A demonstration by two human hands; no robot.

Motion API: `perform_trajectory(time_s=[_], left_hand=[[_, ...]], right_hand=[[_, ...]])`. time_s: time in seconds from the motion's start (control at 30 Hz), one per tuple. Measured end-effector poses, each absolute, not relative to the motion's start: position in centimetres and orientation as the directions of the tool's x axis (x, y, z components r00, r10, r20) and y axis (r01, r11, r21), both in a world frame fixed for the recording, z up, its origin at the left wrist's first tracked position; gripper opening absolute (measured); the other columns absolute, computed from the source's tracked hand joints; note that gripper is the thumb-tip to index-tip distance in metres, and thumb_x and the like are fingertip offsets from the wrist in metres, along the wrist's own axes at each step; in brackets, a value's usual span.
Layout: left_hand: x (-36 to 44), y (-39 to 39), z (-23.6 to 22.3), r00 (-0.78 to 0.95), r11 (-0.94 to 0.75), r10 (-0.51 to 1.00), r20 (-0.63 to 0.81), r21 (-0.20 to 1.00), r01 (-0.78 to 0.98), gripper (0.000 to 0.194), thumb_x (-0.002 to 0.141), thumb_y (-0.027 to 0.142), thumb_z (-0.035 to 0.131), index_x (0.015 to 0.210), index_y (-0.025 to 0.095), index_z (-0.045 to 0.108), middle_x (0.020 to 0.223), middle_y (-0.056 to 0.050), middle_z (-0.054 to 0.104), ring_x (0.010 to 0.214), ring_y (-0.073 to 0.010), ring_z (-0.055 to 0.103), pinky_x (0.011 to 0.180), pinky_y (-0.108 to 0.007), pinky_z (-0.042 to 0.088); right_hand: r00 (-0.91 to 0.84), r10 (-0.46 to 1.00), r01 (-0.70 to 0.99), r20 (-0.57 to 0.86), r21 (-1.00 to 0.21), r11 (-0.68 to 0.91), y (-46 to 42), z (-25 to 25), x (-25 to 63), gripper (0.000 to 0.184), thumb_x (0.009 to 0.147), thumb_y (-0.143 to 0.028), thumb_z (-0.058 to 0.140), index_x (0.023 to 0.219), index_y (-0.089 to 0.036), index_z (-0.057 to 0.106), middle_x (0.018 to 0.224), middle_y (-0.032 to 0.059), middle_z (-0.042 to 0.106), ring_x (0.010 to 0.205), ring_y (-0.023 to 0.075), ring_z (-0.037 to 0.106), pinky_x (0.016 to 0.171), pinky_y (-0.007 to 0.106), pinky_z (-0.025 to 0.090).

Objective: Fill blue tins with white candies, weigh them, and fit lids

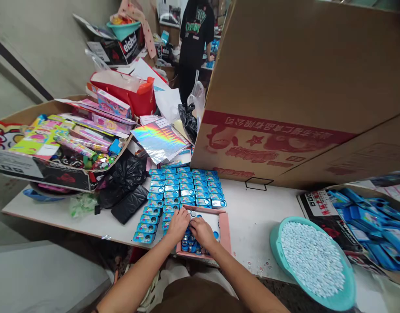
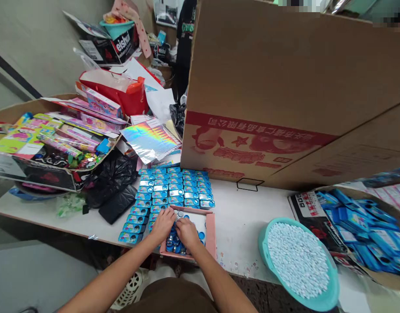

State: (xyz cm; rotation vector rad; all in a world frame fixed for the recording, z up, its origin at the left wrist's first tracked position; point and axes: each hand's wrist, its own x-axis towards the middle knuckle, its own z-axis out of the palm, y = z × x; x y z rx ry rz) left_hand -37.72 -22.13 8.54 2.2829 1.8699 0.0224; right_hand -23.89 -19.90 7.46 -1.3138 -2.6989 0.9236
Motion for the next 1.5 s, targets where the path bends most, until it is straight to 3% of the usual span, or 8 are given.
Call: perform_trajectory(time_s=[0.27,0.5,0.73,0.87,1.03,1.17,1.33,1.5], left_hand=[[-35.7,-20.7,8.9,0.235,-0.205,0.929,-0.286,0.132,0.970,0.027,0.086,0.008,0.039,0.098,0.014,0.063,0.104,-0.012,0.062,0.109,-0.0233,0.052,0.099,-0.040,0.035],[-33.9,-19.5,8.5,0.074,-0.014,0.925,-0.373,0.161,0.987,0.032,0.080,-0.001,0.035,0.095,0.006,0.062,0.095,-0.019,0.064,0.086,-0.0246,0.064,0.072,-0.037,0.050],[-36.3,-23.1,10.6,0.061,0.034,0.975,-0.215,0.414,0.910,0.023,0.080,0.015,0.050,0.100,0.022,0.059,0.107,-0.004,0.059,0.097,-0.0157,0.058,0.081,-0.025,0.047],[-40.0,-25.3,10.3,-0.274,0.185,0.961,0.028,0.672,0.717,0.015,0.085,0.024,0.046,0.094,0.022,0.059,0.102,-0.004,0.056,0.095,-0.0159,0.056,0.083,-0.029,0.046],[-46.0,-25.6,7.6,-0.472,0.307,0.875,0.107,0.631,0.712,0.016,0.084,0.032,0.051,0.078,0.020,0.061,0.086,-0.004,0.061,0.086,-0.0196,0.056,0.079,-0.033,0.045],[-48.4,-24.5,5.5,-0.475,0.342,0.870,0.129,0.537,0.772,0.015,0.082,0.030,0.055,0.074,0.020,0.063,0.080,-0.004,0.064,0.083,-0.0204,0.054,0.079,-0.034,0.044],[-48.7,-23.8,4.2,-0.410,0.320,0.906,0.105,0.461,0.827,0.018,0.085,0.031,0.052,0.082,0.020,0.066,0.084,-0.004,0.064,0.086,-0.0200,0.053,0.079,-0.033,0.043],[-48.0,-25.3,3.7,-0.304,0.262,0.947,0.103,0.299,0.918,0.032,0.091,0.027,0.039,0.111,0.021,0.062,0.110,-0.006,0.064,0.107,-0.0237,0.049,0.094,-0.039,0.037]], right_hand=[[-0.502,0.858,0.605,-0.106,-0.752,0.261,-22.1,7.4,-18.7,0.014,0.082,-0.020,0.053,0.084,-0.021,0.067,0.099,0.0057,0.064,0.096,0.0176,0.057,0.087,0.027,0.043],[-0.329,0.941,0.502,-0.079,-0.859,0.103,-22.0,7.7,-16.1,0.029,0.086,-0.041,0.047,0.081,-0.020,0.067,0.082,0.0076,0.065,0.079,0.0200,0.061,0.073,0.029,0.048],[-0.274,0.958,0.437,-0.087,-0.899,0.043,-21.4,7.4,-17.4,0.044,0.078,-0.059,0.051,0.082,-0.019,0.069,0.074,0.0064,0.065,0.061,0.0181,0.057,0.060,0.029,0.047],[-0.297,0.953,0.456,-0.063,-0.886,0.084,-19.6,8.6,-20.3,0.041,0.076,-0.058,0.054,0.074,-0.018,0.065,0.068,0.0034,0.063,0.058,0.0164,0.054,0.057,0.026,0.043],[-0.505,0.863,0.521,0.019,-0.790,0.322,-16.4,9.5,-26.6,0.024,0.084,-0.035,0.049,0.071,-0.019,0.061,0.073,0.0029,0.061,0.068,0.0161,0.055,0.063,0.025,0.040],[-0.599,0.796,0.648,-0.091,-0.639,0.415,-14.1,8.6,-31.6,0.010,0.080,-0.019,0.054,0.080,-0.019,0.063,0.086,0.0047,0.064,0.084,0.0170,0.058,0.073,0.023,0.040],[-0.561,0.752,0.812,-0.346,-0.406,0.419,-12.5,7.8,-34.5,0.011,0.078,-0.019,0.058,0.085,-0.019,0.067,0.093,0.0052,0.066,0.085,0.0158,0.060,0.067,0.021,0.038],[-0.544,0.690,0.838,-0.478,-0.271,0.473,-12.7,8.1,-35.7,0.017,0.082,-0.025,0.055,0.085,-0.019,0.070,0.095,0.0083,0.068,0.087,0.0181,0.062,0.066,0.023,0.039]])
